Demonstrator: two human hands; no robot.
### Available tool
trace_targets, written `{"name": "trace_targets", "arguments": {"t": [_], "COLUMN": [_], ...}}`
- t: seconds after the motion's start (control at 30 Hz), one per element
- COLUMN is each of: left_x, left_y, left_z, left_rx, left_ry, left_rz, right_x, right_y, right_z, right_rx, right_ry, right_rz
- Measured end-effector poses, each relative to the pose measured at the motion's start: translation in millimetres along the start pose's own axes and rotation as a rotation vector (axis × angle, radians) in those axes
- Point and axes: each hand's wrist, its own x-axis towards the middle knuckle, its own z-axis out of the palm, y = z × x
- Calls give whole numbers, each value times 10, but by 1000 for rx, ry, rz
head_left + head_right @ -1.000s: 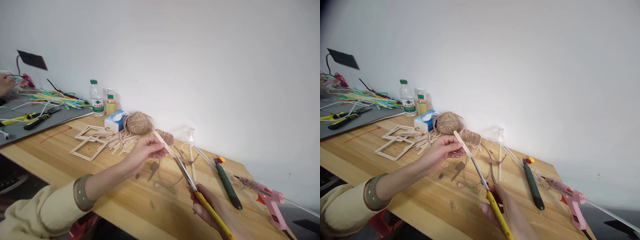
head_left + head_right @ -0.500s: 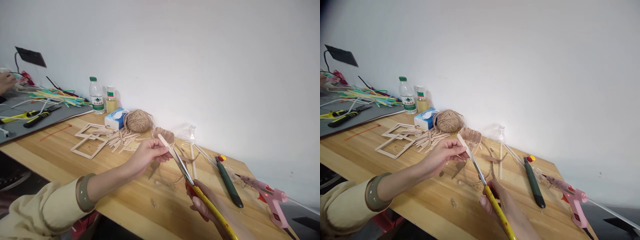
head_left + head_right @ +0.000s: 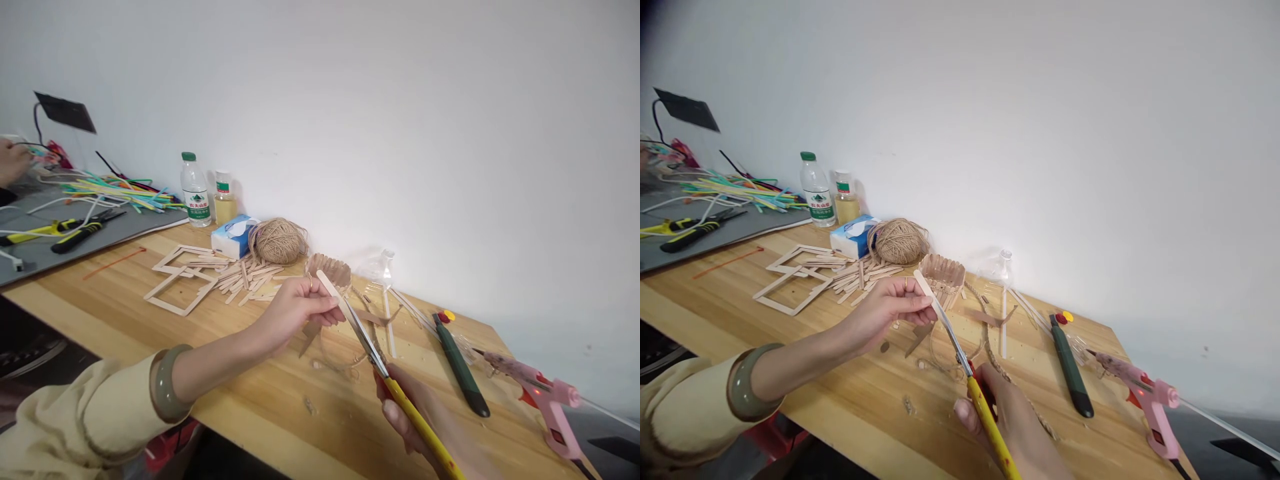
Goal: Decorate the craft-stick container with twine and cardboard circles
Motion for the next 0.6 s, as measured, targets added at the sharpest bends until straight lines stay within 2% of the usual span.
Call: {"name": "trace_targets", "arguments": {"t": [0.6], "left_x": [1], "left_y": [36], "left_z": [-35], "left_rx": [50], "left_ry": [-39], "left_rz": [0], "right_x": [-32], "right_y": [-94], "right_z": [34], "right_rx": [-20], "right_ry": [-28], "right_rz": [-8]}}
